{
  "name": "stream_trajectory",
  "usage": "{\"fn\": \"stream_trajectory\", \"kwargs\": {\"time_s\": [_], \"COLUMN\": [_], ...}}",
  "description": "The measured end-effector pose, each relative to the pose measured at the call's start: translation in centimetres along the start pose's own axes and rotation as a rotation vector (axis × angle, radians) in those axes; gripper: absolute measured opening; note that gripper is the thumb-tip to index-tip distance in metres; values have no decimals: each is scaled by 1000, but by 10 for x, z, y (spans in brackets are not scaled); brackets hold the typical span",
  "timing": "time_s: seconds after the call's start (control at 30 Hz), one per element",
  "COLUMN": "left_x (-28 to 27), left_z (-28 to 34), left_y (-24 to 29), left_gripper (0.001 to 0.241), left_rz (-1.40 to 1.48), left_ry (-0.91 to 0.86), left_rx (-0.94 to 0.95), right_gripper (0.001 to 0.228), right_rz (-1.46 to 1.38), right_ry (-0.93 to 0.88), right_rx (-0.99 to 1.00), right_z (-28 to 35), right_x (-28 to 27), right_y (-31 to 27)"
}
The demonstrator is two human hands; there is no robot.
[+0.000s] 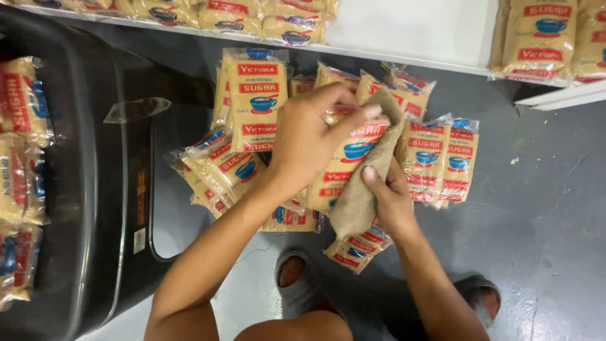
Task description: The person is cleaning bags of sugar with a cloth and organizing them on the store shelf.
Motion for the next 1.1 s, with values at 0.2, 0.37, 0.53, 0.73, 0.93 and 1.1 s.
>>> {"fn": "stream_trajectory", "kwargs": {"time_s": [0.2,0.37,0.53,0.73,0.93,1.1], "left_x": [50,60,67,66,74,80], "left_z": [27,39,34,36,35,43], "left_y": [-62,-66,-72,-137,-146,-152], "left_gripper": [70,67,63,75,58,79], "left_rz": [998,1295,1454,1444,2078,1477], "left_ry": [-107,-46,71,83,-385,-32], "left_rx": [-647,-589,-615,-794,-507,-917], "right_gripper": [21,25,15,58,64,60], "right_rz": [25,294,333,481,1210,1294], "right_ry": [259,356,507,-229,-242,-142], "right_rx": [-118,-269,-481,-486,-763,-488], "right_z": [-1,-18,-25,-12,-62,-127], "right_x": [16,3,-30,32,59,44], "right_y": [-37,-34,1,-14,-18,-28]}}
Point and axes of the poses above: each hand's wrist, its own z-axis away from the middle knuckle, its own x-axis out of the palm, y = z × x, the point moved 1 cm from there along -z, towards the middle knuckle, and after that the axes turned 3 degrees about z, right-handed, at the moved point
